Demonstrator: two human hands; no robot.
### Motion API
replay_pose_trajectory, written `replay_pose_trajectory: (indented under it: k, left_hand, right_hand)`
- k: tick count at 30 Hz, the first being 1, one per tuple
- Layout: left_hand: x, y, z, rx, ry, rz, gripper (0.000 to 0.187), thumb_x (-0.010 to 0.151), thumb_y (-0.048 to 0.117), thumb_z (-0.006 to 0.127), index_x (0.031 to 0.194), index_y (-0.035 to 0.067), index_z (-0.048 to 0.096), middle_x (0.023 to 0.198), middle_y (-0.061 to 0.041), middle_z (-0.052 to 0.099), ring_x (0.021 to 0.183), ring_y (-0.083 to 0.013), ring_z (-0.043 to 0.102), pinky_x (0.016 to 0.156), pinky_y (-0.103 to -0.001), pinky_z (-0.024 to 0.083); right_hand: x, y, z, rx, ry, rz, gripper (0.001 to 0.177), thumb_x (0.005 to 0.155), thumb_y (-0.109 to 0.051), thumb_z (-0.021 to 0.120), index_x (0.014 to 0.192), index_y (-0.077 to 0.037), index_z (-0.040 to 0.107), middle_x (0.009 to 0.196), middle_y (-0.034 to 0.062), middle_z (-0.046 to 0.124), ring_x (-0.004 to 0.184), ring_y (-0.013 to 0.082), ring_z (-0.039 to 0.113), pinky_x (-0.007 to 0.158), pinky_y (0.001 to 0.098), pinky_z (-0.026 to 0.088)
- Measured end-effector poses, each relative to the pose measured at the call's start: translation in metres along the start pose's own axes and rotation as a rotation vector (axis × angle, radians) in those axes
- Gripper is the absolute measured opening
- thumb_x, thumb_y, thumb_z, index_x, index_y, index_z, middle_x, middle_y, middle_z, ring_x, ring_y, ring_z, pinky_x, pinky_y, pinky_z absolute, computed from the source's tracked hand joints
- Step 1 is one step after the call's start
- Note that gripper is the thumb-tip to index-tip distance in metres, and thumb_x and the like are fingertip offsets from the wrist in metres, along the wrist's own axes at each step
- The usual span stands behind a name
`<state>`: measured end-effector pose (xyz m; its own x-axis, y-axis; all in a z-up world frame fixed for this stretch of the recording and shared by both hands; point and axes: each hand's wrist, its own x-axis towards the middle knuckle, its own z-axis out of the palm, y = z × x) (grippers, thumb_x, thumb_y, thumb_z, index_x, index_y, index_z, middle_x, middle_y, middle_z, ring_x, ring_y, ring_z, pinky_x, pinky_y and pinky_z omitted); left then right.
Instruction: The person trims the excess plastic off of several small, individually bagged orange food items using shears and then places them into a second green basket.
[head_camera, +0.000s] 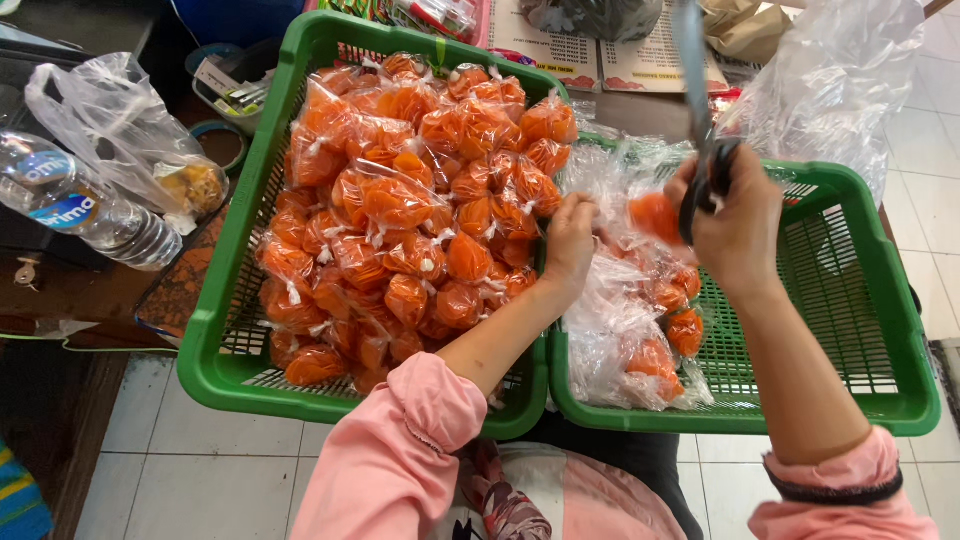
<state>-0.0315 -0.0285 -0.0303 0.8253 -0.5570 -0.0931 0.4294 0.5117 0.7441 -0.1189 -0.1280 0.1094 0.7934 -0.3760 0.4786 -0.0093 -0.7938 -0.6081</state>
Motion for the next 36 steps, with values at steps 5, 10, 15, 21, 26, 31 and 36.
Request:
replay_pose_trajectory:
  k: [5,10,15,21,26,31,36]
  left_hand:
    - [-0.031,0.044,0.019,0.624,-0.056,-0.03,0.013,0.102,0.014,0.05,0.09,0.01,0.054,0.086,-0.006,0.06,0.075,-0.0174,0.058,0.068,-0.03,0.048]
    - [-0.022,0.011,0.005,0.974,-0.126,0.176,0.009,0.095,0.01,0.052,0.09,0.005,0.057,0.074,-0.012,0.056,0.058,-0.0251,0.054,0.049,-0.043,0.04]
    - [-0.012,-0.013,-0.008,1.126,-0.173,0.291,0.01,0.094,0.013,0.053,0.09,0.008,0.061,0.081,-0.011,0.052,0.066,-0.0289,0.056,0.053,-0.044,0.044]
    - [-0.01,-0.036,-0.018,1.331,-0.241,0.466,0.013,0.093,0.017,0.055,0.09,0.012,0.067,0.092,-0.008,0.047,0.076,-0.0346,0.059,0.059,-0.046,0.052]
    - [-0.031,-0.022,-0.007,1.591,-0.317,0.65,0.029,0.083,0.038,0.051,0.081,0.012,0.065,0.091,-0.011,0.052,0.083,-0.0368,0.061,0.064,-0.052,0.049]
    - [-0.013,-0.05,-0.017,1.631,-0.275,0.915,0.026,0.081,0.031,0.054,0.067,0.011,0.063,0.087,-0.01,0.05,0.083,-0.0349,0.056,0.065,-0.047,0.042]
    - [-0.025,-0.015,0.005,1.571,-0.15,1.083,0.009,0.077,0.018,0.065,0.086,0.015,0.066,0.11,-0.008,0.06,0.102,-0.03,0.062,0.073,-0.04,0.047]
  right_hand:
    - [0.038,-0.065,0.03,-0.072,0.061,-0.15,0.022,0.096,0.011,0.067,0.106,-0.003,0.054,0.094,0.0072,0.068,0.083,0.0198,0.062,0.08,0.0335,0.052]
    - [0.048,-0.062,0.12,0.096,0.199,-0.295,0.027,0.081,0.013,0.068,0.099,-0.004,0.056,0.083,0.0109,0.067,0.079,0.0279,0.066,0.077,0.0361,0.053]
    - [0.034,-0.074,0.164,0.287,0.028,-0.157,0.035,0.068,0.005,0.077,0.098,-0.005,0.06,0.079,0.0164,0.067,0.075,0.036,0.072,0.066,0.0387,0.059]
    - [0.022,-0.059,0.076,0.516,-0.035,0.057,0.027,0.088,-0.014,0.083,0.102,-0.006,0.062,0.09,0.0134,0.069,0.084,0.0219,0.066,0.076,0.041,0.059]
    - [-0.006,0.064,-0.009,-0.287,-0.016,0.364,0.057,0.082,-0.05,0.093,0.111,-0.013,0.061,0.101,0.0106,0.071,0.102,0.0352,0.069,0.086,0.0463,0.054]
    - [-0.052,0.159,-0.014,-0.594,-0.101,0.535,0.033,0.083,-0.035,0.083,0.097,-0.015,0.061,0.093,0.0109,0.074,0.101,0.0379,0.071,0.088,0.0519,0.054]
    - [-0.059,0.162,-0.023,-0.511,-0.002,0.412,0.025,0.085,-0.024,0.081,0.099,-0.008,0.068,0.089,0.0189,0.072,0.095,0.0416,0.07,0.079,0.0521,0.056]
